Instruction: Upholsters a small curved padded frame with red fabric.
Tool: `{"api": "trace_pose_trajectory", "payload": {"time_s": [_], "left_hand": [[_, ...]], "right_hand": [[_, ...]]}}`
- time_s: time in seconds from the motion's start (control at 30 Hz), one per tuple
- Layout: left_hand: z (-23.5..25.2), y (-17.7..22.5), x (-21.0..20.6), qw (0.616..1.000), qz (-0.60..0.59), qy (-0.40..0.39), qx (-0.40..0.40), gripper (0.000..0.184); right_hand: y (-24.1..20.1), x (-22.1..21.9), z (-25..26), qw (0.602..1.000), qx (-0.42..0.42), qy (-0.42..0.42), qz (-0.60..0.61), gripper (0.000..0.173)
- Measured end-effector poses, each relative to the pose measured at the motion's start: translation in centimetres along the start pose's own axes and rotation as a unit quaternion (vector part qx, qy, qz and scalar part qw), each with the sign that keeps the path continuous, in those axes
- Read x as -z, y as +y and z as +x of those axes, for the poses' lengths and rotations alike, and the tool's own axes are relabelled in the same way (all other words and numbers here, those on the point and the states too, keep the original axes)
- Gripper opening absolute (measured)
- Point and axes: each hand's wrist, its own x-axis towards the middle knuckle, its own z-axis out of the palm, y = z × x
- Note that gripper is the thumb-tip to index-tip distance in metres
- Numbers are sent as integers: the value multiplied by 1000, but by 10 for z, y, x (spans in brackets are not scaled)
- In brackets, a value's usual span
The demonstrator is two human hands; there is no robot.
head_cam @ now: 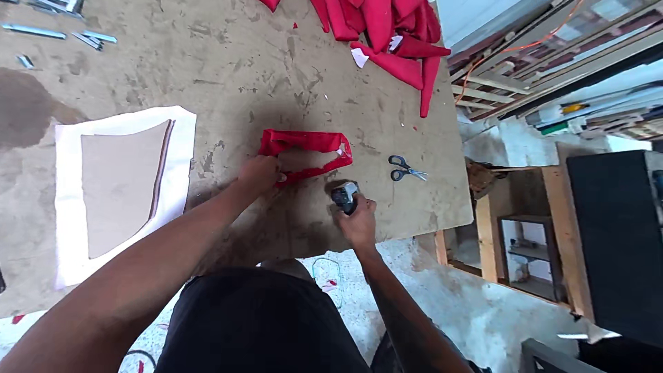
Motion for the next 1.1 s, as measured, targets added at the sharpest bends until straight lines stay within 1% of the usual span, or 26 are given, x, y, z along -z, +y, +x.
{"api": "trace_pose_trajectory", "payload": {"time_s": [0.1,0.13,0.23,0.33,0.47,0.53,0.6,0.7,0.8,0.87,0.97,1.0,1.1], "left_hand": [[3,-3,0,1000,-7,-4,-10,35],[5,-4,1,1000,-9,-7,-4,35],[10,-6,4,999,-19,-30,18,31],[13,-8,4,998,-29,-42,24,31],[15,-10,5,998,-24,-47,19,33],[14,-10,7,998,-26,-53,16,34],[15,-9,8,998,-23,-58,16,34],[16,-9,9,998,-18,-53,19,34],[14,-9,9,998,-25,-54,26,33],[13,-8,7,998,-28,-56,28,33],[10,-4,5,998,-28,-51,34,37],[8,-4,4,997,-32,-51,43,38],[-4,7,-16,992,-76,-61,77,42]], "right_hand": [[-41,25,-28,999,0,-43,20,35],[-55,26,-36,998,9,-60,36,27],[-91,17,-51,990,76,-113,42,17],[-112,6,-52,984,117,-131,12,20],[-121,1,-49,982,126,-138,-27,24],[-124,-1,-51,981,130,-135,-50,29],[-126,-1,-52,981,135,-127,-63,31],[-124,2,-48,981,143,-118,-52,27],[-120,2,-42,984,139,-105,-43,26],[-118,6,-42,984,133,-110,-50,28],[-107,19,-36,985,117,-124,-36,29],[-97,23,-33,986,108,-121,-32,30],[-42,37,-21,990,101,-82,-57,41]]}}
